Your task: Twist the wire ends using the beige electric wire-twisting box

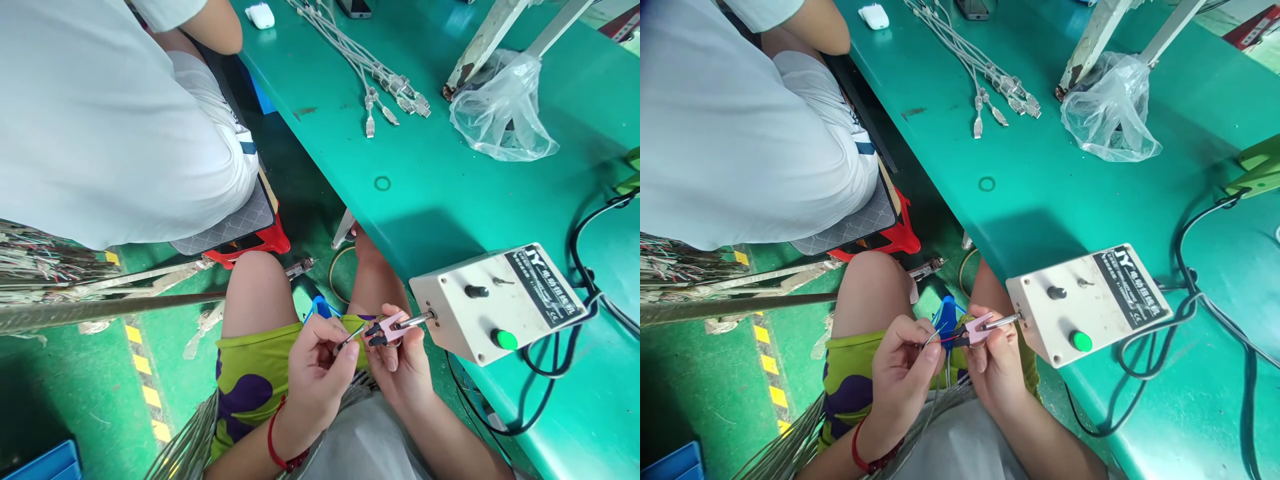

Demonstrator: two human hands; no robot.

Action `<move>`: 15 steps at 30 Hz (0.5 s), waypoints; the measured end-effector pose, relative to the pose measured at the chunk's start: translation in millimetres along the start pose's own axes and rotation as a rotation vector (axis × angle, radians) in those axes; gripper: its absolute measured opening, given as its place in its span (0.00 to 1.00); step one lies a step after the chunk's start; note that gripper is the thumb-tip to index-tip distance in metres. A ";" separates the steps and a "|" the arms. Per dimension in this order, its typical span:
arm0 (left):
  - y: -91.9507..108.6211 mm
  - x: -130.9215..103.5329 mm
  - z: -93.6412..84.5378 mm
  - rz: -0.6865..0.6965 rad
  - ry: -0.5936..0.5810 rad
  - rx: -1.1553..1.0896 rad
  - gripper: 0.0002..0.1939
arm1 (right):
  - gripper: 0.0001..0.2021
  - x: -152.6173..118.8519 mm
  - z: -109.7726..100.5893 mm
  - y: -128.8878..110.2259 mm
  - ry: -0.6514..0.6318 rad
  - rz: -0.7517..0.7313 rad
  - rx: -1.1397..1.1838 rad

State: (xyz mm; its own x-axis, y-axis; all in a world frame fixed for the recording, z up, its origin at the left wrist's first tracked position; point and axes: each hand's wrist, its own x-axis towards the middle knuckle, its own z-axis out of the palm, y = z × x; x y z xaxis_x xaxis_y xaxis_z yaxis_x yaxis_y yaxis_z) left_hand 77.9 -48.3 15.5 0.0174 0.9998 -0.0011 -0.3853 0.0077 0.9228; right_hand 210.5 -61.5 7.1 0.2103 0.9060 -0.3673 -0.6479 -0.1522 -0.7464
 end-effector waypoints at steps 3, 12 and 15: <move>-0.2 0.2 0.6 0.012 -0.010 0.001 0.13 | 0.29 0.7 -1.3 -0.1 -0.004 0.006 -0.013; 1.4 0.2 1.6 0.039 -0.025 0.041 0.12 | 0.27 0.2 -2.6 -1.5 -0.024 0.030 0.030; 1.0 -0.1 1.8 0.042 -0.030 0.039 0.12 | 0.27 2.4 -2.0 -1.8 -0.040 0.015 0.026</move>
State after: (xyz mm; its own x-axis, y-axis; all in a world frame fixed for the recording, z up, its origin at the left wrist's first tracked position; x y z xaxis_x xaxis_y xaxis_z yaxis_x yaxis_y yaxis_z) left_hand 79.2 -48.3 17.2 0.0297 0.9984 0.0491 -0.3504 -0.0356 0.9359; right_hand 213.7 -59.9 6.4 0.1712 0.9190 -0.3551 -0.6694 -0.1560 -0.7263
